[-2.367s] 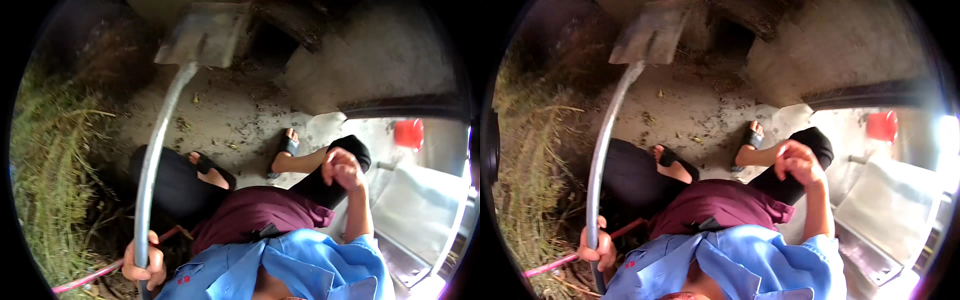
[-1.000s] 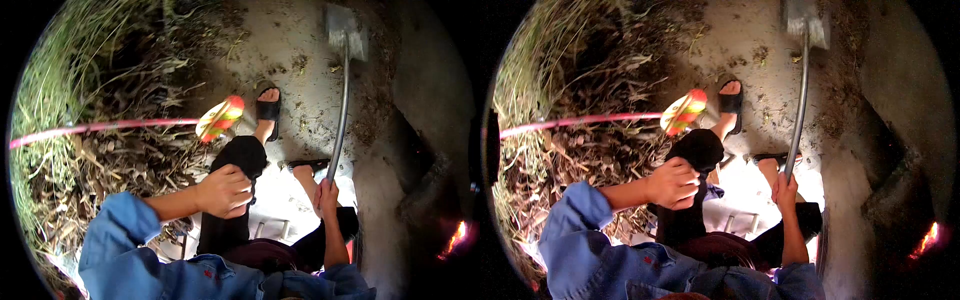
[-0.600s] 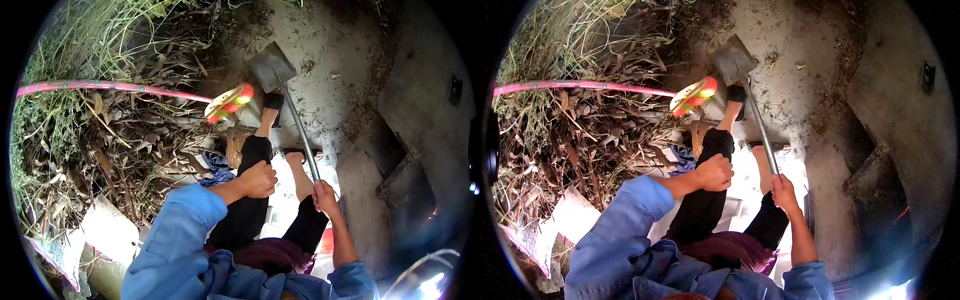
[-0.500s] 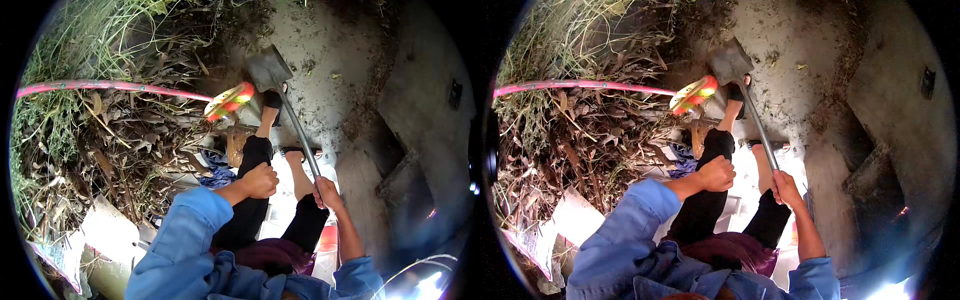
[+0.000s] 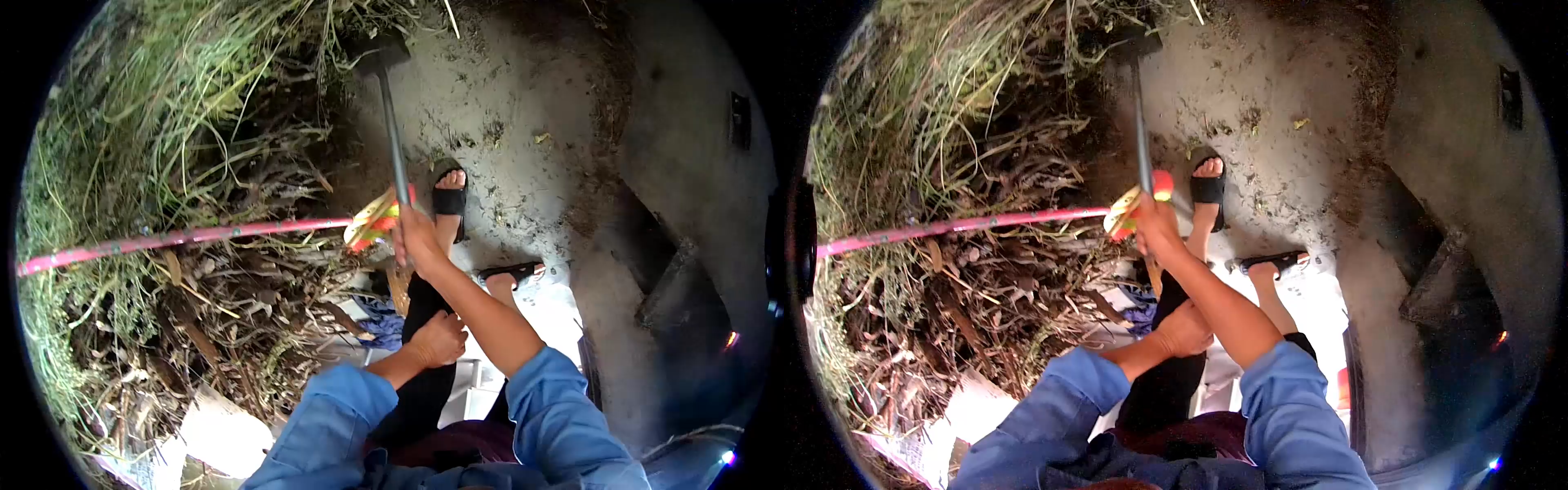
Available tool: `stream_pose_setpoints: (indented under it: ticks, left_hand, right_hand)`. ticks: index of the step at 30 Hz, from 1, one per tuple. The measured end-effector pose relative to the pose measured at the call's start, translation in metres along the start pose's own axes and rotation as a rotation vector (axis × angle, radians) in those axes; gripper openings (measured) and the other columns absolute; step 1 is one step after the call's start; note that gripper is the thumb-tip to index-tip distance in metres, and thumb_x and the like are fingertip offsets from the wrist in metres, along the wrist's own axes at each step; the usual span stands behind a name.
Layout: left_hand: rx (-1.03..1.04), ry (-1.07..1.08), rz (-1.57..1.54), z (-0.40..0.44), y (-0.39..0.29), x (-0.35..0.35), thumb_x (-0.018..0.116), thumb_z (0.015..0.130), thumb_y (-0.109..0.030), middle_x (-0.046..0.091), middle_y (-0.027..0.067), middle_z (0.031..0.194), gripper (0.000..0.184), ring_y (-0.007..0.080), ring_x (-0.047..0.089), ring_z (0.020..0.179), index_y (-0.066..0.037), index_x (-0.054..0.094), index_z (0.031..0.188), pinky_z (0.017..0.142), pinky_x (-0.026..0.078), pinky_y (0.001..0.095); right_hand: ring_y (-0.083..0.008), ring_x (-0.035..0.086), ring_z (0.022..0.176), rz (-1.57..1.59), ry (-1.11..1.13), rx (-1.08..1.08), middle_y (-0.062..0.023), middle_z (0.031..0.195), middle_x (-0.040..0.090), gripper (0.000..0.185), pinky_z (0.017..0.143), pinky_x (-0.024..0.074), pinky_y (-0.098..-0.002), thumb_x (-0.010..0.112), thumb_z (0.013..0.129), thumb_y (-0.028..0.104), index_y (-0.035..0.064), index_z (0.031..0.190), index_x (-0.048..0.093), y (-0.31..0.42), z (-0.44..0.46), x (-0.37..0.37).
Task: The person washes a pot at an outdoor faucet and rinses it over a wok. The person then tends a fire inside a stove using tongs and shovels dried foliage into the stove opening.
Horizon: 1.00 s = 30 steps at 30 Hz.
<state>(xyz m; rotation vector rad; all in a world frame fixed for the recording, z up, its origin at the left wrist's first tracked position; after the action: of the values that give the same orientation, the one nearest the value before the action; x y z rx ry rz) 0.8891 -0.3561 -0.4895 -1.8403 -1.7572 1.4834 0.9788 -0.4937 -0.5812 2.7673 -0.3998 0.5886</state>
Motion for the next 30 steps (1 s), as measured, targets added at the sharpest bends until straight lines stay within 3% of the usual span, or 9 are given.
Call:
stream_pose_setpoints:
  ticks: [2,5,7,9,14,16,21,25,30]
  left_hand:
    - [0.006,0.054,0.039,0.001,-0.005,-0.006,0.051,0.066,-0.026,0.049,0.0030,0.069,0.017,0.0173,0.048,0.070,-0.010,0.055,0.063,0.062,0.035,0.0319]
    - [-0.004,0.101,-0.017,0.000,-0.004,-0.020,0.055,0.064,-0.023,0.046,0.0048,0.067,0.015,0.0199,0.047,0.069,-0.008,0.052,0.063,0.058,0.035,0.0333]
    - [-0.004,0.056,-0.001,-0.003,-0.001,-0.021,0.056,0.065,-0.024,0.045,0.0043,0.066,0.016,0.0194,0.046,0.066,-0.009,0.051,0.062,0.058,0.036,0.0327]
    - [-0.006,0.078,-0.003,-0.006,-0.001,-0.016,0.057,0.065,-0.024,0.045,0.0041,0.066,0.016,0.0189,0.046,0.066,-0.009,0.051,0.063,0.058,0.036,0.0320]
    - [0.026,0.047,-0.039,-0.006,-0.004,-0.016,0.057,0.065,-0.022,0.046,0.0036,0.066,0.015,0.0184,0.047,0.066,-0.008,0.052,0.064,0.059,0.036,0.0306]
    - [0.026,0.064,-0.036,-0.006,-0.006,-0.016,0.057,0.066,-0.021,0.046,0.0038,0.067,0.014,0.0185,0.047,0.066,-0.008,0.052,0.064,0.059,0.036,0.0307]
    - [0.034,0.150,0.036,0.000,-0.008,-0.011,0.057,0.066,-0.021,0.047,0.0043,0.067,0.014,0.0192,0.047,0.067,-0.008,0.052,0.068,0.061,0.037,0.0316]
    - [0.035,0.199,0.043,0.003,-0.009,-0.008,0.057,0.067,-0.022,0.048,0.0038,0.068,0.014,0.0190,0.047,0.067,-0.009,0.052,0.068,0.061,0.036,0.0316]
    - [0.085,0.208,0.070,0.008,-0.013,-0.012,0.057,0.067,-0.022,0.048,0.0033,0.068,0.013,0.0187,0.048,0.067,-0.009,0.051,0.068,0.062,0.037,0.0316]
  right_hand:
    - [-0.0129,0.036,0.032,0.106,0.058,-0.090,-0.0026,0.047,0.038,0.039,0.028,0.0282,-0.0268,0.040,0.083,0.040,0.0022,0.078,0.039,0.032,0.034,0.018]
    - [-0.0128,0.039,0.034,0.153,0.068,-0.009,-0.0033,0.049,0.040,0.039,0.028,0.0308,-0.0273,0.047,0.081,0.039,0.0010,0.078,0.040,0.046,0.065,0.020]
    - [-0.0100,0.037,0.035,-0.312,-0.026,-0.014,0.0000,0.047,0.037,0.030,0.029,0.0291,-0.0255,0.055,0.078,0.030,0.0055,0.078,0.038,0.044,0.083,-0.019]
    - [-0.0107,0.041,0.036,-0.317,0.009,-0.058,-0.0029,0.050,0.044,0.034,0.030,0.0334,-0.0254,0.065,0.070,0.026,-0.0007,0.079,0.044,0.061,0.098,-0.059]
    - [-0.0111,0.038,0.031,-0.486,0.088,-0.153,-0.0019,0.046,0.043,0.028,0.028,0.0307,-0.0257,0.065,0.068,0.014,-0.0017,0.083,0.047,0.115,0.108,-0.136]
    - [-0.0098,0.039,0.032,-0.609,0.113,-0.060,-0.0022,0.045,0.042,0.021,0.027,0.0298,-0.0253,0.063,0.068,0.011,0.0043,0.072,0.043,0.099,0.094,-0.157]
    - [-0.0095,0.038,0.031,-0.457,0.096,0.080,-0.0018,0.044,0.042,0.021,0.027,0.0302,-0.0247,0.062,0.069,0.008,0.0050,0.073,0.042,0.029,0.032,-0.193]
    - [-0.0088,0.038,0.032,-0.327,0.093,0.055,-0.0008,0.044,0.040,0.022,0.028,0.0306,-0.0247,0.063,0.069,0.010,0.0058,0.071,0.042,-0.014,-0.031,-0.213]
    - [-0.0081,0.035,0.031,-0.287,-0.125,0.036,0.0005,0.044,0.039,0.015,0.028,0.0280,-0.0239,0.057,0.074,0.012,0.0041,0.081,0.046,-0.056,-0.111,-0.253]
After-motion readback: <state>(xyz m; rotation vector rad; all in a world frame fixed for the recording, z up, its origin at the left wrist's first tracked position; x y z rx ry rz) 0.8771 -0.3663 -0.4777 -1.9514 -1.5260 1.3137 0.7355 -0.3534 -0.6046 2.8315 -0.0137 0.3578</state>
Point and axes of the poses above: each hand's wrist, its own z-axis towards the middle knuckle, its own x-axis out of the palm, y = z × x, the point moved 9 cm from there along z, towards the middle knuckle
